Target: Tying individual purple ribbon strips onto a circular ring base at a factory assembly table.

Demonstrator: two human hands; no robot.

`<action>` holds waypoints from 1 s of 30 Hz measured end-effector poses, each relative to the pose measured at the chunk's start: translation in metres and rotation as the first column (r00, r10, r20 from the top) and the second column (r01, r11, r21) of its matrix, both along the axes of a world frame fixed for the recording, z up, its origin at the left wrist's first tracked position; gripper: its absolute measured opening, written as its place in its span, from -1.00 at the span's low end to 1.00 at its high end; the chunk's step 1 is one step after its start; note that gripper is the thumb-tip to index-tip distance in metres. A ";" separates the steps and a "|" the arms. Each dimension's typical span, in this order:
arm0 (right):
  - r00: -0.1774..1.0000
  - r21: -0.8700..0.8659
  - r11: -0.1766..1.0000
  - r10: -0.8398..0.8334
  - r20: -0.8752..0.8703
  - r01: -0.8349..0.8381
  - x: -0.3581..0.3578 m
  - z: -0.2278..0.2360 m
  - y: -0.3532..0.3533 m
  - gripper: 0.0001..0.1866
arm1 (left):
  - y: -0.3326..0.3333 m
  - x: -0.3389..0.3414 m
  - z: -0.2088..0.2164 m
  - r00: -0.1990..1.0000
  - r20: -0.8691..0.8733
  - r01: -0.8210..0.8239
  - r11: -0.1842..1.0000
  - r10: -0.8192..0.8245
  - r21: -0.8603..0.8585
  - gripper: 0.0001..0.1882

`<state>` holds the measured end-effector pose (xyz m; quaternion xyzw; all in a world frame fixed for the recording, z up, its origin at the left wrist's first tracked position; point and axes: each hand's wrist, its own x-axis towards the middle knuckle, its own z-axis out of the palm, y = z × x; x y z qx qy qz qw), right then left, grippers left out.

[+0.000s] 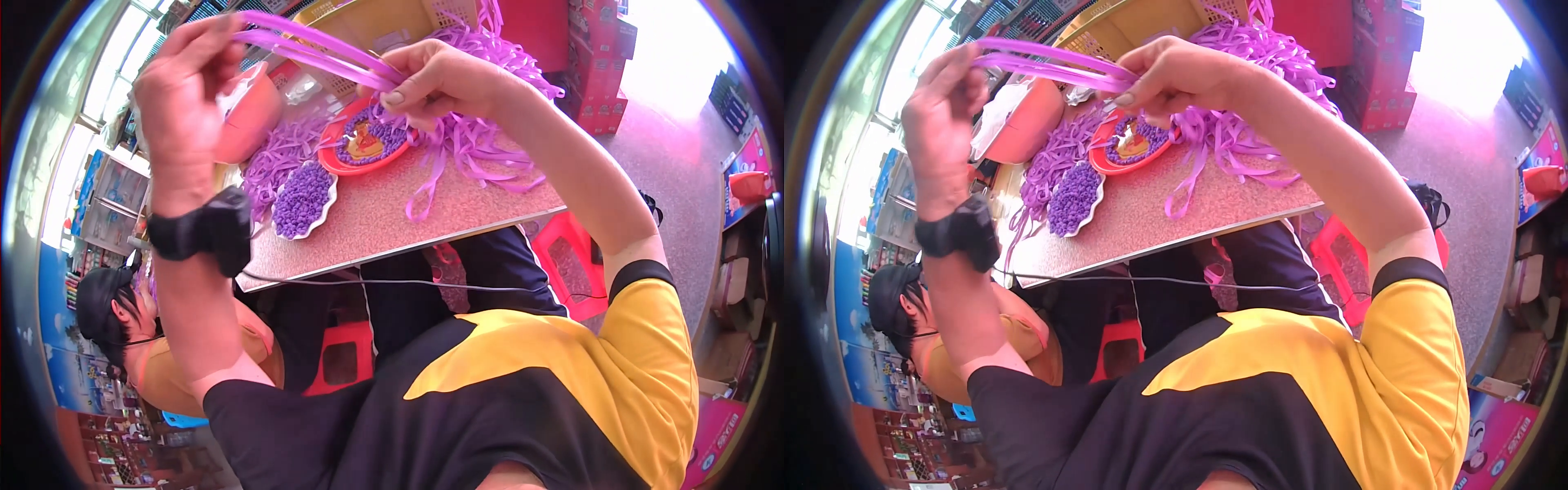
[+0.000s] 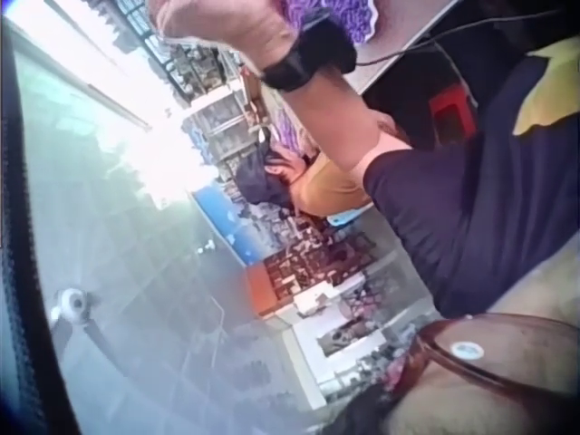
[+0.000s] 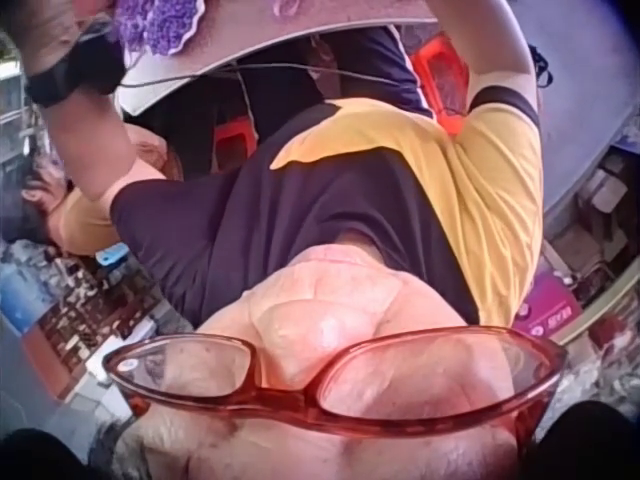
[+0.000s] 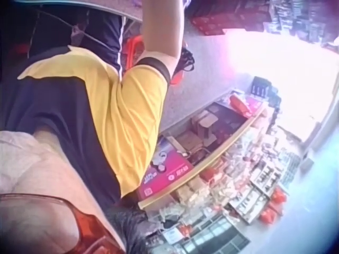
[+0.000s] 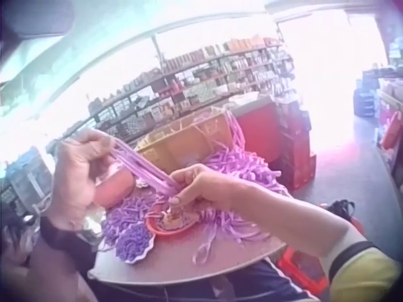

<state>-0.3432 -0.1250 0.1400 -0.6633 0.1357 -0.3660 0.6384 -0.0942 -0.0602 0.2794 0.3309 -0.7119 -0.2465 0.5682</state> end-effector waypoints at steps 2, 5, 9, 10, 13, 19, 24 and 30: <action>0.997 0.048 0.999 0.027 -0.069 -0.023 -0.027 -0.017 -0.016 -0.75 | 0.008 0.017 0.004 0.997 -0.081 0.004 1.000 -0.003 0.013 -0.79; 0.982 0.029 1.000 0.000 -0.191 0.006 -0.058 -0.044 -0.035 -0.82 | 0.034 0.065 -0.017 0.987 -0.143 -0.067 0.996 0.074 0.053 -0.83; 0.942 0.072 0.987 -0.117 -0.315 0.147 -0.090 -0.073 -0.039 -0.86 | 0.058 0.137 -0.095 0.912 -0.262 -0.237 0.926 0.316 0.293 -0.78; 0.942 0.084 0.987 -0.104 -0.318 0.137 -0.096 -0.079 -0.041 -0.88 | 0.065 0.162 -0.117 0.899 -0.290 -0.216 0.909 0.327 0.356 -0.79; 0.917 0.091 0.983 -0.114 -0.382 0.160 -0.099 -0.085 -0.034 -0.90 | 0.085 0.207 -0.181 0.788 -0.398 -0.233 0.826 0.469 0.513 -0.81; 0.845 0.073 0.984 -0.099 -0.525 0.161 -0.101 -0.098 -0.024 -0.91 | 0.112 0.206 -0.229 0.616 -0.252 -0.497 0.616 0.747 0.611 -0.84; 0.859 0.022 0.998 -0.034 -0.511 0.053 -0.070 -0.085 -0.001 -0.92 | 0.096 0.192 -0.224 0.630 -0.139 -0.627 0.606 0.764 0.490 -0.87; 0.883 -0.051 0.999 -0.020 -0.469 -0.005 -0.051 -0.082 0.004 -0.92 | 0.053 0.106 -0.218 0.482 0.423 -0.793 0.587 0.767 -0.162 -0.45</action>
